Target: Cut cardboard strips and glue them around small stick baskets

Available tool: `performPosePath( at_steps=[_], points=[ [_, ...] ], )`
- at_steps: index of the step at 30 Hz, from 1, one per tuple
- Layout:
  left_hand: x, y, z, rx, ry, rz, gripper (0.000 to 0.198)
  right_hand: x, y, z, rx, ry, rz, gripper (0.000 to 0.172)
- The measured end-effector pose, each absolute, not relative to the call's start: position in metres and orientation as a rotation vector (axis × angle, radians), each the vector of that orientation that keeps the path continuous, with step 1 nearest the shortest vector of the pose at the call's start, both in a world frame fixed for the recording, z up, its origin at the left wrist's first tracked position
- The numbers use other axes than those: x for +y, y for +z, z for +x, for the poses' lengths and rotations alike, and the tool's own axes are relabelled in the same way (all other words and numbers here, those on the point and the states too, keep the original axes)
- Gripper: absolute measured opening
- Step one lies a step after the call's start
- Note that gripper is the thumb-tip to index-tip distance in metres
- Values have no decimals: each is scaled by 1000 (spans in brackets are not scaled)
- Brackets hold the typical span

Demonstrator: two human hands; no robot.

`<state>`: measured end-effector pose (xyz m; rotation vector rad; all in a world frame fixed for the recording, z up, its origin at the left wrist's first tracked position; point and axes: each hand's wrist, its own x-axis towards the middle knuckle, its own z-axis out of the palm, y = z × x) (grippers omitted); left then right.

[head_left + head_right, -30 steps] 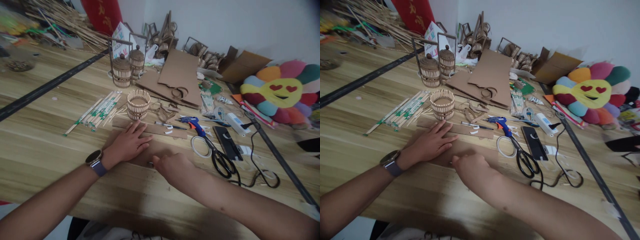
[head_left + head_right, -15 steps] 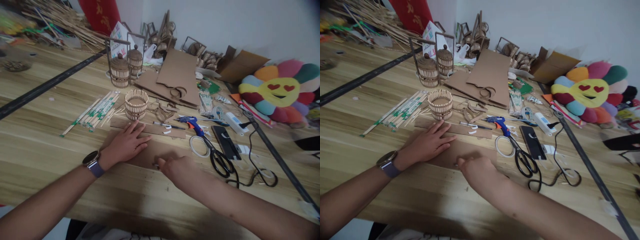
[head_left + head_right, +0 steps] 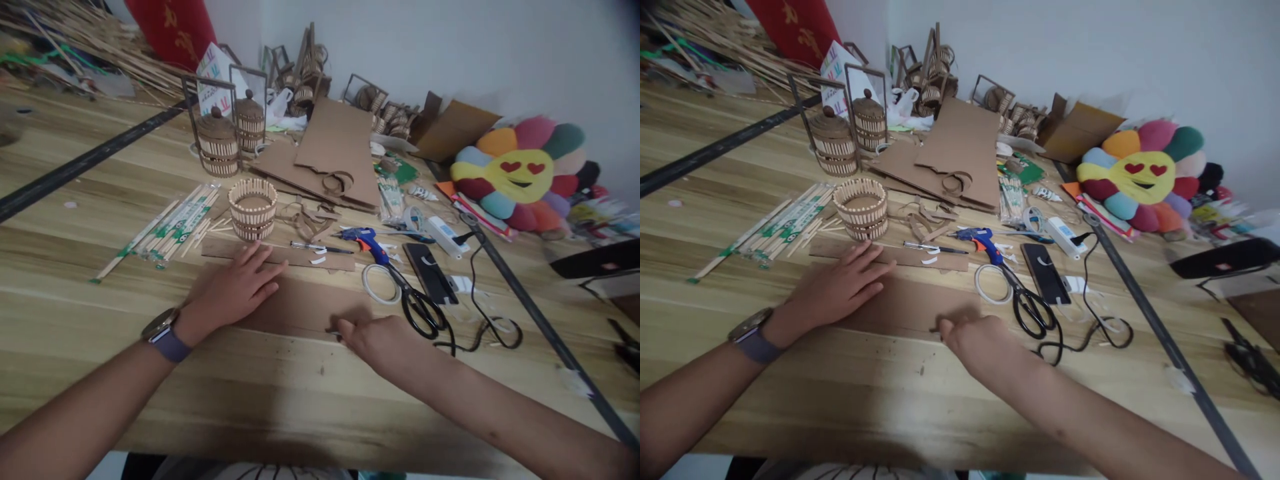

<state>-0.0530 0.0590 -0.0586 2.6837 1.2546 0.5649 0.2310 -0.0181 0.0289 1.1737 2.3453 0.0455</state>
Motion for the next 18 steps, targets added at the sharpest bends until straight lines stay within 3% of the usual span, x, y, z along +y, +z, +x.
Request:
performPosePath(
  at_steps=[8, 15, 18],
  points=[
    [50, -58, -46, 1055, 566, 2751, 45, -33, 21, 270, 2190, 21, 1243, 27],
    [45, -67, -37, 1095, 504, 2879, 47, 0, 41, 295, 2371, -680, 1231, 29],
    [44, -66, -36, 1102, 495, 2896, 47, 10, 44, 291, 2427, -784, 1231, 35]
  ],
)
